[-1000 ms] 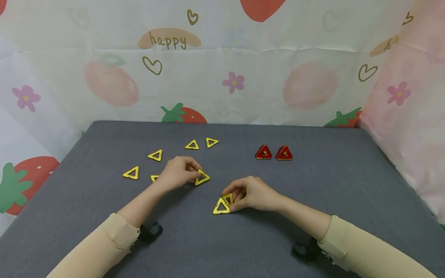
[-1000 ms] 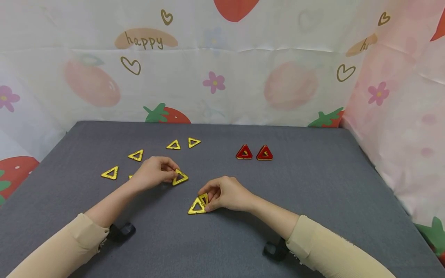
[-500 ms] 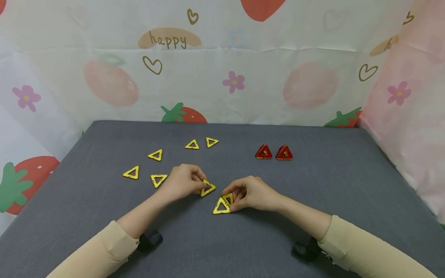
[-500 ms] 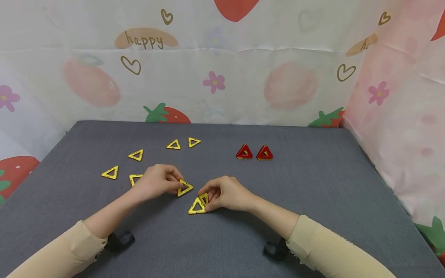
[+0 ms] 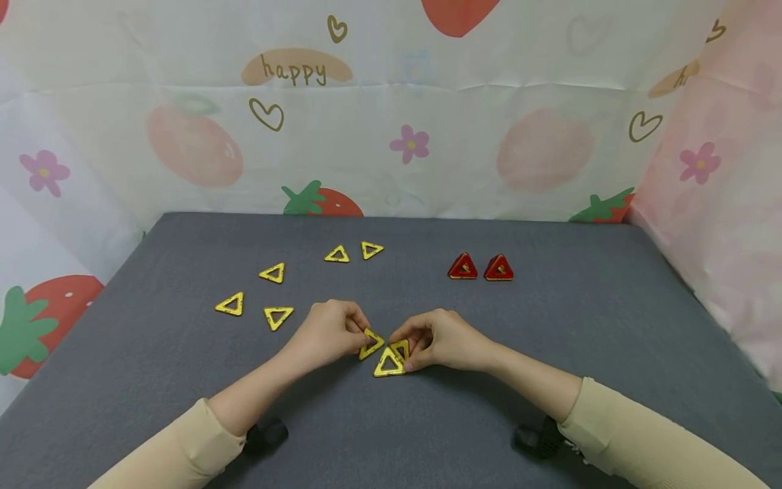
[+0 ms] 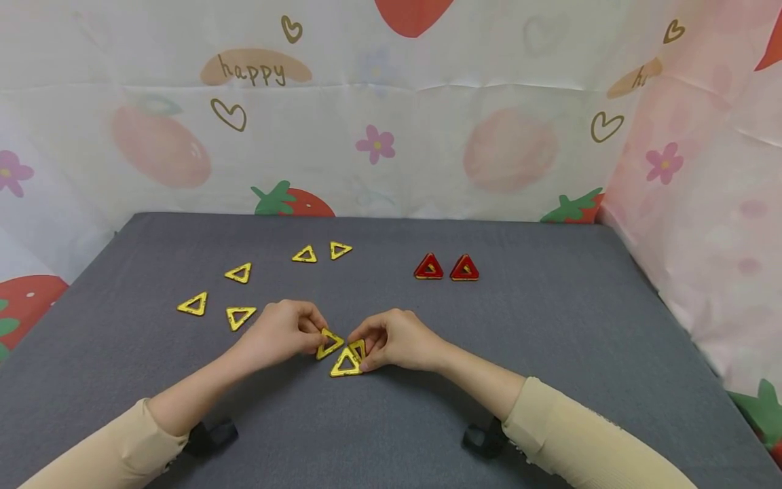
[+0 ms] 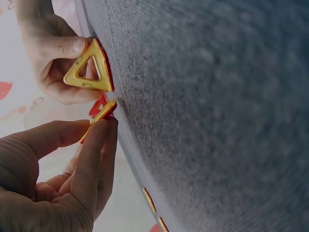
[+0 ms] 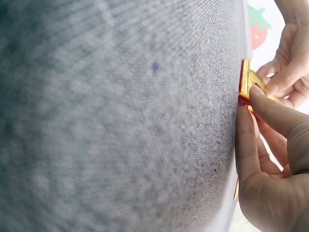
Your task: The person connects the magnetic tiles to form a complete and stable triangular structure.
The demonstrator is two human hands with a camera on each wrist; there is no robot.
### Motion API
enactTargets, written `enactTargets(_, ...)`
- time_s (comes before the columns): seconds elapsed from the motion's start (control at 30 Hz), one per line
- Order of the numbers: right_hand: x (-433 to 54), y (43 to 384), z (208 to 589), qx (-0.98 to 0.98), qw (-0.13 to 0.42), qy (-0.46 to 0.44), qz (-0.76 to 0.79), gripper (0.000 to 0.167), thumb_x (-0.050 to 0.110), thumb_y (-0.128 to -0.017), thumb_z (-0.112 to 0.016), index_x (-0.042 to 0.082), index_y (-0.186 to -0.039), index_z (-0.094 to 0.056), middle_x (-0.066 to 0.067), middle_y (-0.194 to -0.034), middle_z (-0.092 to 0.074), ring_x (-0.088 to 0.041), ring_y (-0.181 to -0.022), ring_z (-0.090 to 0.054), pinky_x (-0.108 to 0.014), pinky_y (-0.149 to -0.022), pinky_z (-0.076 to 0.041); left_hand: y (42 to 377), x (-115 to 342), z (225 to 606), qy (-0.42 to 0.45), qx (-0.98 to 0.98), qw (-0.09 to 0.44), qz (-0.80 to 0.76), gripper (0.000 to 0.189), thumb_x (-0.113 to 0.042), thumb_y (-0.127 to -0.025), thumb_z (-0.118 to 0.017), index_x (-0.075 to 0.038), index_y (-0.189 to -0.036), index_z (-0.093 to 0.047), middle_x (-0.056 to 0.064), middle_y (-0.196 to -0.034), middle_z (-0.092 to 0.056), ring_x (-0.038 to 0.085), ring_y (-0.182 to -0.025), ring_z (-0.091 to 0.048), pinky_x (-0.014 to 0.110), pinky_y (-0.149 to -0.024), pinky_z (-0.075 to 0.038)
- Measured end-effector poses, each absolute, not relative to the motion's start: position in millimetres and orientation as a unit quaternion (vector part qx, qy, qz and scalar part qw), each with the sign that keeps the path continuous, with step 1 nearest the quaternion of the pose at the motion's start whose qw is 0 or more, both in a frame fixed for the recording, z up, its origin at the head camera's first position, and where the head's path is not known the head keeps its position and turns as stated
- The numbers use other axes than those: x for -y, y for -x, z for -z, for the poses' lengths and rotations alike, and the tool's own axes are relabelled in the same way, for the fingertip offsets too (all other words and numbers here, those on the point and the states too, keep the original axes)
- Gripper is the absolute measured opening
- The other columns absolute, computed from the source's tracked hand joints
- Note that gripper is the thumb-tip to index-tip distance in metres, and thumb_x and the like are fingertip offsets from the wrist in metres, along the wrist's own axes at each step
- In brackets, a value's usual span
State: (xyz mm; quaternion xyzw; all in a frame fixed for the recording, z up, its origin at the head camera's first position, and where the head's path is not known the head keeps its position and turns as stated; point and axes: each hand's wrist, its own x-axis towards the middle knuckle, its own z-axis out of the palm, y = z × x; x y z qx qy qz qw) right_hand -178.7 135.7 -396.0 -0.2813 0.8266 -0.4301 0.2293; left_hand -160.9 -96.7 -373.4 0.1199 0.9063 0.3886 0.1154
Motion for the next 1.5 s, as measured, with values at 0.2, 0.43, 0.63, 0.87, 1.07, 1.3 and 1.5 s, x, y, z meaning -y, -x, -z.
enactTargets(0.2,-135.7,179.2,396.1,-0.825,0.229,0.283,0.432,0.038,0.014,-0.079,-0.082,0.013,-0.116,-0.072,-0.006,-0.085,-0.072,-0.008,-0.074,-0.069,-0.022,-0.066,-0.055,158.3,94.7,373.5,-0.121,-0.906,0.118,-0.388,0.006,-0.008,-0.083,-0.074,-0.005,-0.088,-0.072,0.004,-0.073,-0.075,0.007,-0.059,-0.064,0.023,-0.055,-0.049)
enactTargets(0.43,-134.9,179.2,395.2,-0.829,0.225,0.286,0.425,0.039,0.014,-0.079,-0.083,0.016,-0.116,-0.072,-0.002,-0.084,-0.072,-0.007,-0.074,-0.069,-0.022,-0.066,-0.055,153.1,94.2,373.1,-0.148,-0.892,0.134,-0.405,0.009,-0.008,-0.084,-0.075,-0.003,-0.091,-0.072,0.007,-0.078,-0.076,0.007,-0.062,-0.067,0.023,-0.057,-0.052)
enactTargets(0.63,-134.7,179.5,395.3,-0.826,0.225,0.289,0.429,0.039,0.014,-0.079,-0.082,0.013,-0.116,-0.072,-0.004,-0.085,-0.072,-0.007,-0.074,-0.069,-0.022,-0.066,-0.055,151.4,93.9,373.8,-0.174,-0.887,0.134,-0.407,0.011,-0.009,-0.082,-0.078,-0.004,-0.090,-0.072,0.007,-0.080,-0.077,0.005,-0.064,-0.066,0.023,-0.058,-0.052)
enactTargets(0.87,-134.7,180.0,396.6,-0.824,0.226,0.289,0.432,0.039,0.014,-0.079,-0.082,0.012,-0.116,-0.072,-0.006,-0.085,-0.071,-0.007,-0.074,-0.068,-0.021,-0.065,-0.055,153.5,95.9,377.1,-0.183,-0.891,0.139,-0.392,0.012,-0.012,-0.081,-0.079,-0.007,-0.089,-0.072,0.004,-0.080,-0.075,0.005,-0.065,-0.063,0.024,-0.058,-0.051)
enactTargets(1.07,-134.8,180.0,396.2,-0.824,0.227,0.290,0.430,0.039,0.014,-0.078,-0.083,0.013,-0.115,-0.073,-0.006,-0.086,-0.072,-0.007,-0.074,-0.068,-0.021,-0.066,-0.055,154.7,97.6,380.5,-0.192,-0.890,0.155,-0.382,0.011,-0.014,-0.081,-0.080,-0.007,-0.087,-0.074,0.003,-0.081,-0.075,0.004,-0.066,-0.063,0.024,-0.060,-0.050)
enactTargets(1.3,-136.7,180.2,395.6,-0.820,0.238,0.287,0.435,0.040,0.011,-0.081,-0.079,0.009,-0.120,-0.071,-0.007,-0.091,-0.074,-0.008,-0.078,-0.068,-0.021,-0.068,-0.055,155.3,97.2,381.7,-0.191,-0.885,0.172,-0.387,0.010,-0.013,-0.080,-0.081,-0.007,-0.084,-0.073,0.003,-0.081,-0.075,0.004,-0.068,-0.066,0.023,-0.062,-0.051)
enactTargets(1.5,-136.7,179.8,395.0,-0.816,0.238,0.290,0.439,0.040,0.011,-0.082,-0.078,0.007,-0.122,-0.070,-0.008,-0.095,-0.075,-0.006,-0.081,-0.068,-0.018,-0.070,-0.055,155.8,97.3,382.8,-0.198,-0.886,0.169,-0.385,0.009,-0.012,-0.079,-0.081,-0.008,-0.082,-0.073,0.003,-0.079,-0.075,0.003,-0.065,-0.065,0.023,-0.060,-0.051)
